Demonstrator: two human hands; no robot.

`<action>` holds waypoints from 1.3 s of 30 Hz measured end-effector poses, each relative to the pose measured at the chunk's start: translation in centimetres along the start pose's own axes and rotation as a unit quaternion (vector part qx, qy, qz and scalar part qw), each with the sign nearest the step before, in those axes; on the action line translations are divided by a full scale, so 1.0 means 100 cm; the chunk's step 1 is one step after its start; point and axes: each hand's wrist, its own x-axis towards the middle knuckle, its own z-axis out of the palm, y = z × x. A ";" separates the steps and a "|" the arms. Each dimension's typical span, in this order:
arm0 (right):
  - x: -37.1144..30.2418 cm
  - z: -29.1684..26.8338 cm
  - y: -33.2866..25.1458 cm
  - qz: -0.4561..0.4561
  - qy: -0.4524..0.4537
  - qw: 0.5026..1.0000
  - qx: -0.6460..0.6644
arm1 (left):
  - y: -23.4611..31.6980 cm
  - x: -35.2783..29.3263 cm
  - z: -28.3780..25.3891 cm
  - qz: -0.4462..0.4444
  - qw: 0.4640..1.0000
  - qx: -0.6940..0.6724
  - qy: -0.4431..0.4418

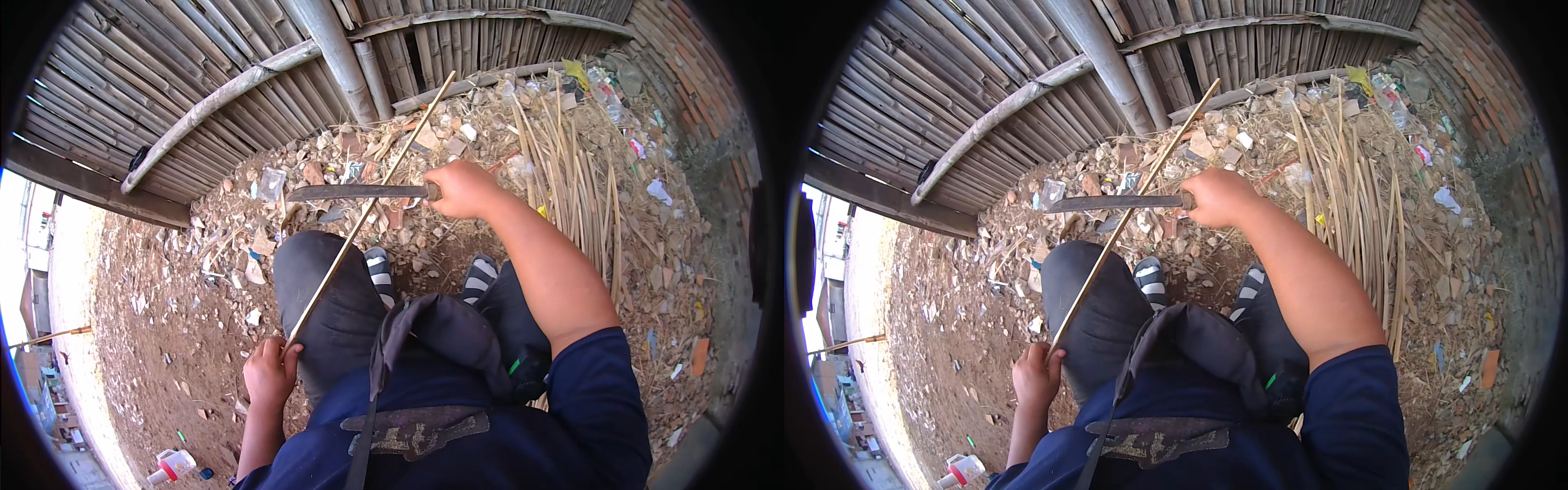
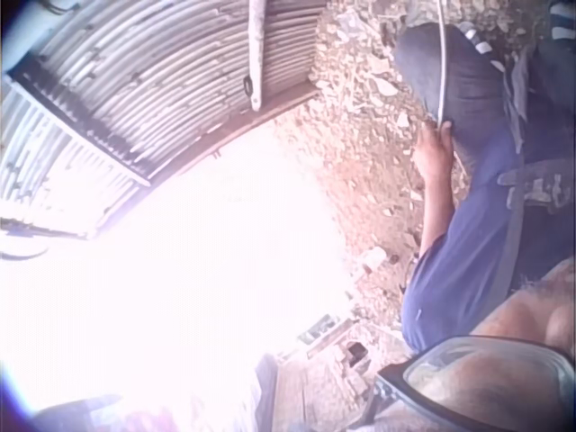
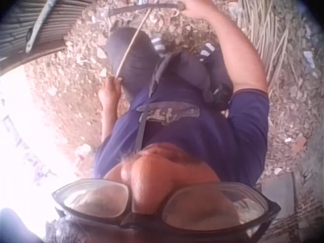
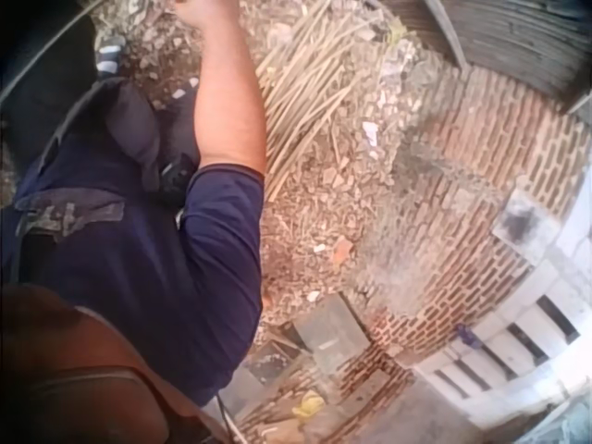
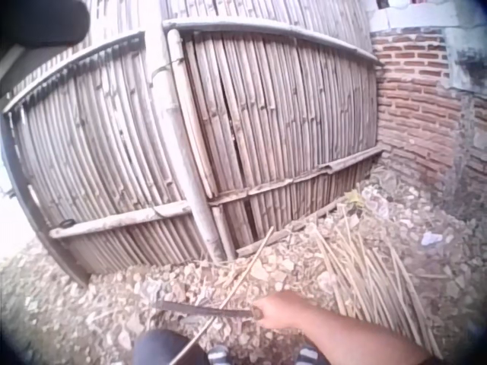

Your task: The person shaves a thin bamboo strip using a knife, holding the strip with one hand and drawing the blade along its length while sitting on the ground.

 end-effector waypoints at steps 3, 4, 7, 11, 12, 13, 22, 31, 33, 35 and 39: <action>0.000 0.000 -0.007 0.010 -0.015 1.000 -0.002 | 0.000 0.004 -0.006 -0.005 1.000 -0.014 -0.023; -0.001 0.000 -0.009 0.016 -0.021 1.000 -0.001 | 0.000 0.006 -0.009 -0.009 0.999 -0.019 -0.039; 0.000 0.000 -0.011 0.006 -0.035 0.999 -0.012 | -0.002 0.008 -0.003 -0.033 0.995 0.047 -0.083; -0.003 -0.002 -0.018 0.003 -0.039 0.999 -0.001 | -0.002 0.005 -0.001 -0.034 0.998 -0.020 -0.054; -0.002 -0.001 -0.019 -0.002 -0.037 0.999 -0.001 | -0.003 0.005 -0.003 -0.022 0.997 -0.035 -0.070; -0.002 0.001 -0.021 -0.008 -0.036 0.999 -0.001 | -0.004 0.004 -0.004 -0.011 0.995 -0.051 -0.086; -0.001 0.011 -0.009 -0.045 0.011 0.998 0.047 | -0.028 0.002 0.000 -0.089 0.903 -0.337 -0.252; 0.003 0.011 -0.018 -0.030 -0.039 0.996 0.076 | -0.042 0.000 0.012 -0.125 0.856 -0.407 -0.294; 0.005 0.009 -0.011 0.003 -0.059 0.995 0.085 | -0.037 0.000 0.009 -0.110 0.876 -0.378 -0.279; 0.004 0.005 -0.013 0.016 -0.058 0.995 0.075 | -0.030 0.000 0.004 -0.102 0.893 -0.347 -0.268; -0.006 -0.005 -0.027 0.017 -0.052 0.998 0.020 | -0.015 0.003 -0.008 -0.095 0.915 -0.301 -0.250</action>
